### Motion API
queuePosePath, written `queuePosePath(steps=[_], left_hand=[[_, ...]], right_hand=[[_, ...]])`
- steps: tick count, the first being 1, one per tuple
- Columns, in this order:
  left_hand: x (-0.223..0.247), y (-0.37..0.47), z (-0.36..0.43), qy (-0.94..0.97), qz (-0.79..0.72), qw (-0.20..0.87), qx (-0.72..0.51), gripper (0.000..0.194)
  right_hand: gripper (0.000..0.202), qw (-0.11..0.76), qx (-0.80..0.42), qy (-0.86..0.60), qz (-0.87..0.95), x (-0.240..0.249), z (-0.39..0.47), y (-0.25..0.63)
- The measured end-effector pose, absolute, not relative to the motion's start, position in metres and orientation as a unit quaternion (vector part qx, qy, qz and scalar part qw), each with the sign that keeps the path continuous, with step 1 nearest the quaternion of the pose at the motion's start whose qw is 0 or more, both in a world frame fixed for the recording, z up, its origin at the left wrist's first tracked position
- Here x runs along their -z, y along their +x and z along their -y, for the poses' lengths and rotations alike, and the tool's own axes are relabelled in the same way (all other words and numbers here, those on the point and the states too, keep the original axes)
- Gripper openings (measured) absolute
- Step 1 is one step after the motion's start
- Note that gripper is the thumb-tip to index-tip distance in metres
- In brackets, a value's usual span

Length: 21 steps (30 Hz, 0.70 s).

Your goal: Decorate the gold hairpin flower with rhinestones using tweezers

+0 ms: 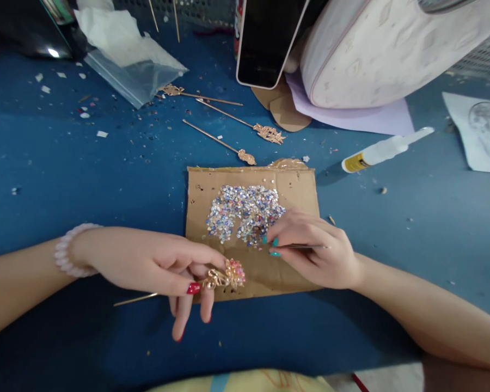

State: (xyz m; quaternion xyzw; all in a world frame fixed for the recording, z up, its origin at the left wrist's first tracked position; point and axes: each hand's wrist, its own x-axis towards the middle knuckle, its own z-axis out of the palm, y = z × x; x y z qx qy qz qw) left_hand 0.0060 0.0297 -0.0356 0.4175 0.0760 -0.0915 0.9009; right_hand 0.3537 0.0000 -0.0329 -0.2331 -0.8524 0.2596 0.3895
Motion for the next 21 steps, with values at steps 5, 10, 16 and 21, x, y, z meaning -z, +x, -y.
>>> queuePosePath(steps=[5,10,16,21], left_hand=[[0.029,0.010,-0.031,0.427,-0.091,0.892,0.117,0.051],[0.020,0.013,-0.035,0.449,-0.119,0.873,0.152,0.058],[0.016,0.015,-0.034,0.477,-0.149,0.849,0.172,0.077],[0.014,0.017,-0.034,0.472,-0.154,0.852,0.167,0.078]], right_hand=[[0.013,0.385,-0.268,-0.228,0.853,0.033,0.001,0.354],[0.013,0.378,-0.272,-0.227,0.855,0.030,0.001,0.355],[0.014,0.378,-0.264,-0.232,0.856,0.029,0.003,0.357],[0.015,0.374,-0.264,-0.232,0.858,0.028,0.003,0.357]])
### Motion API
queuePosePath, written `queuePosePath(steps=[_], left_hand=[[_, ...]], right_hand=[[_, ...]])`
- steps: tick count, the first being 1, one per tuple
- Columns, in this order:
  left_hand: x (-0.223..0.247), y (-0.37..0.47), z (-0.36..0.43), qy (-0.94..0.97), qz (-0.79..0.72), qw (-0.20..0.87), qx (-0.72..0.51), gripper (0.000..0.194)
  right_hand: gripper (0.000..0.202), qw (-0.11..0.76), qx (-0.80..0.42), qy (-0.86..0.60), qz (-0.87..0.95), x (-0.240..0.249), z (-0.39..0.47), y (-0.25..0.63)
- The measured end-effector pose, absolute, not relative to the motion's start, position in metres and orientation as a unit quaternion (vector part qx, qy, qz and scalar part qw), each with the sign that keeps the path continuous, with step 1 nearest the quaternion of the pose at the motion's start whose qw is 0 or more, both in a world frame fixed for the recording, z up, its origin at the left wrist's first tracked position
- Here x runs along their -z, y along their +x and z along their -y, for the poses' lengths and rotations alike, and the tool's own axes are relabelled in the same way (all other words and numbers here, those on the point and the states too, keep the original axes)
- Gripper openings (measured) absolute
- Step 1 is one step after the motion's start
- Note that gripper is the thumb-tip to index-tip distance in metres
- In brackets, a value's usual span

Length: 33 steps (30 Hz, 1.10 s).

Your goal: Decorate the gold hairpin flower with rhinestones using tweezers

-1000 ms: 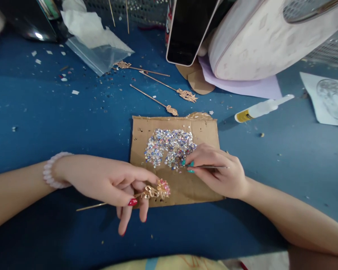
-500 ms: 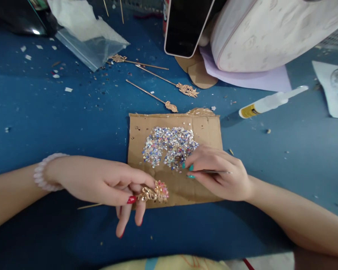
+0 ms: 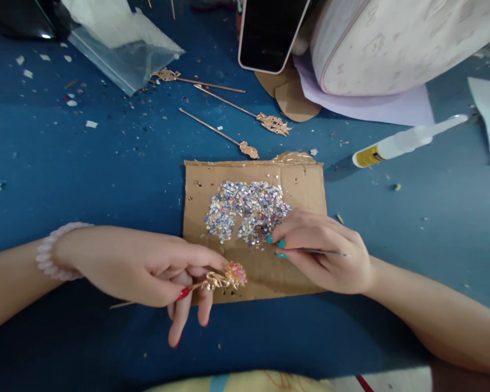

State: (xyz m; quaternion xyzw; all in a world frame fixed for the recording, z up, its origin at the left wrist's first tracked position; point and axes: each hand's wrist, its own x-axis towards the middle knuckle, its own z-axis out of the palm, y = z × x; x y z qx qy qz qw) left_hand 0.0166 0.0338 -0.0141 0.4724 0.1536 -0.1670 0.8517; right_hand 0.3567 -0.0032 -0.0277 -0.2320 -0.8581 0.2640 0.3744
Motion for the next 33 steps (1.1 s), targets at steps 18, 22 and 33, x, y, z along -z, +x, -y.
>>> queuePosePath(steps=[18,22,33], left_hand=[[0.0116,0.0159,-0.0349,0.466,-0.152,0.856,0.166,0.079],[0.0116,0.0158,-0.0342,0.457,-0.154,0.860,0.165,0.077],[0.0089,0.0174,-0.0354,0.464,-0.156,0.855,0.170,0.067]], right_hand=[[0.020,0.376,-0.269,-0.247,0.851,0.0272,0.0033,0.3576],[0.021,0.378,-0.270,-0.259,0.847,0.0275,0.0026,0.3572],[0.018,0.377,-0.270,-0.250,0.850,0.0267,0.0035,0.3562]])
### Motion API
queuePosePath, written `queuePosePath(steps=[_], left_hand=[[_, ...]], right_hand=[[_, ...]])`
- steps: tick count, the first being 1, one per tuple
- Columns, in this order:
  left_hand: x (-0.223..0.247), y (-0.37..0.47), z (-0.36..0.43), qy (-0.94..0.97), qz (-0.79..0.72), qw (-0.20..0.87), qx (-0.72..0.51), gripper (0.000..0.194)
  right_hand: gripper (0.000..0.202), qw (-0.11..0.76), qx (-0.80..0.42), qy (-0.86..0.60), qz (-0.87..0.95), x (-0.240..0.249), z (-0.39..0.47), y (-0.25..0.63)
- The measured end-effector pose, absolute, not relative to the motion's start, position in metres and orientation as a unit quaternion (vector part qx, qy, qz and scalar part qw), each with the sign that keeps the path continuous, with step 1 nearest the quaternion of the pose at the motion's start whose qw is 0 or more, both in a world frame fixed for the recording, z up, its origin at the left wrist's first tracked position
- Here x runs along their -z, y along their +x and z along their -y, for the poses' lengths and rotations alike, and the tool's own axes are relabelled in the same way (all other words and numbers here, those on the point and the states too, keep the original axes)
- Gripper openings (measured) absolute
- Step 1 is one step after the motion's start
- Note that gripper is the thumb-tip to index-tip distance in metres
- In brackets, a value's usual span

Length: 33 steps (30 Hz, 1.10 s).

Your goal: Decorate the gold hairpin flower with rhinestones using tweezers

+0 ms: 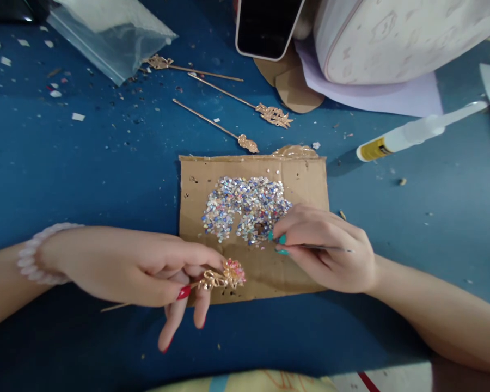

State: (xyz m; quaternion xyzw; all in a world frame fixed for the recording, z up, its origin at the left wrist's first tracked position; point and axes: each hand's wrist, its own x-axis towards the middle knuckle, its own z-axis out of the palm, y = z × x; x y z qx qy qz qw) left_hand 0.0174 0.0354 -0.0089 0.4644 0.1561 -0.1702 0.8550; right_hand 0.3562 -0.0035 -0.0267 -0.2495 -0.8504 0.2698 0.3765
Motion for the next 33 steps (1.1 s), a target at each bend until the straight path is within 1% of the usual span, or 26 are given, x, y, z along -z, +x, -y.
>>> queuePosePath(steps=[7,10,20,23,29,33], left_hand=[[0.0086,0.0143,-0.0352,0.462,-0.180,0.847,0.191,0.076],[0.0077,0.0144,-0.0356,0.464,-0.183,0.845,0.193,0.076],[0.0094,0.0148,-0.0346,0.463,-0.180,0.848,0.185,0.065],[0.0091,0.0147,-0.0350,0.463,-0.183,0.847,0.186,0.064],[0.0085,0.0152,-0.0351,0.456,-0.189,0.848,0.194,0.067],[0.0087,0.0156,-0.0333,0.443,-0.193,0.857,0.176,0.069]], right_hand=[[0.023,0.393,-0.295,-0.244,0.836,0.0287,-0.0011,0.3579],[0.022,0.392,-0.295,-0.244,0.837,0.0289,-0.0018,0.3584],[0.021,0.383,-0.282,-0.239,0.847,0.0282,0.0004,0.3573],[0.019,0.376,-0.265,-0.232,0.857,0.0286,0.0008,0.3576],[0.024,0.373,-0.256,-0.219,0.864,0.0266,0.0009,0.3575],[0.024,0.368,-0.243,-0.221,0.870,0.0250,0.0011,0.3572]])
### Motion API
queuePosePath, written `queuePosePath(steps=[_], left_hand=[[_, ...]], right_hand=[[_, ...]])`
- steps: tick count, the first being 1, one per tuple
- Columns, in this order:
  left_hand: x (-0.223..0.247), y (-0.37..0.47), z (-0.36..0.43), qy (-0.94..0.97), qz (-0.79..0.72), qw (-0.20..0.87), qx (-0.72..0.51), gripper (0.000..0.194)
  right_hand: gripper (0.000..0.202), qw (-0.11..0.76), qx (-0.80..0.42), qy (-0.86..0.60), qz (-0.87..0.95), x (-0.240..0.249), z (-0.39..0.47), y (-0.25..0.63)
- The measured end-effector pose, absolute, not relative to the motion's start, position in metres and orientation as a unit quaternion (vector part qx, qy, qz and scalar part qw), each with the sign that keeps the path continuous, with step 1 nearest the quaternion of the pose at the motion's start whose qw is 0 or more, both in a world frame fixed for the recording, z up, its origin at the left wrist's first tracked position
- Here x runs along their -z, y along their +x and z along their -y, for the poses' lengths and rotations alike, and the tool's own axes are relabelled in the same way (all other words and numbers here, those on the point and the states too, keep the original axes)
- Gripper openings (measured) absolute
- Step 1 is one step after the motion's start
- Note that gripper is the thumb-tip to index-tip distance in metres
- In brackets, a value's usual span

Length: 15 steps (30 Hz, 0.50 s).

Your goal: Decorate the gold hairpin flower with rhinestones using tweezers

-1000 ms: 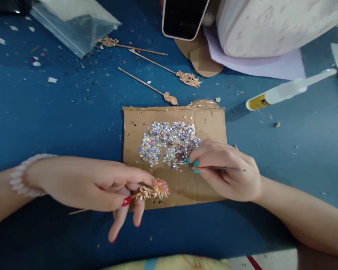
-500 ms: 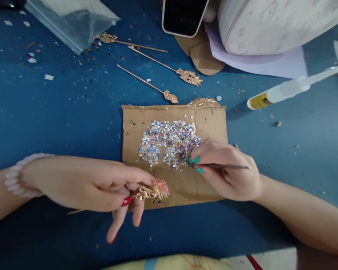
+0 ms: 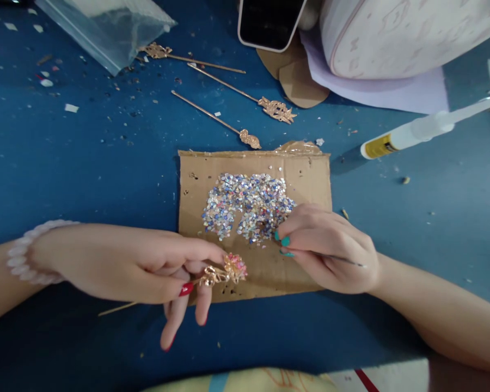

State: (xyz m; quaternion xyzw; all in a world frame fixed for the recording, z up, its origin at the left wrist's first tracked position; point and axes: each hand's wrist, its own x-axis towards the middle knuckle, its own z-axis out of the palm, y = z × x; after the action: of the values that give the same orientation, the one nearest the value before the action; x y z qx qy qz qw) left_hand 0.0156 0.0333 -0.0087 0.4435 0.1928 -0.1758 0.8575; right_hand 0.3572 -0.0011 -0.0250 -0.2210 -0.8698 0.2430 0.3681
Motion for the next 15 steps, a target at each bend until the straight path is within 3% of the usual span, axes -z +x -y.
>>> queuePosePath(steps=[15], left_hand=[[0.0089,0.0206,-0.0327,0.396,-0.209,0.879,0.161,0.091]], right_hand=[[0.021,0.361,-0.247,-0.220,0.872,0.0235,0.0008,0.3580]])
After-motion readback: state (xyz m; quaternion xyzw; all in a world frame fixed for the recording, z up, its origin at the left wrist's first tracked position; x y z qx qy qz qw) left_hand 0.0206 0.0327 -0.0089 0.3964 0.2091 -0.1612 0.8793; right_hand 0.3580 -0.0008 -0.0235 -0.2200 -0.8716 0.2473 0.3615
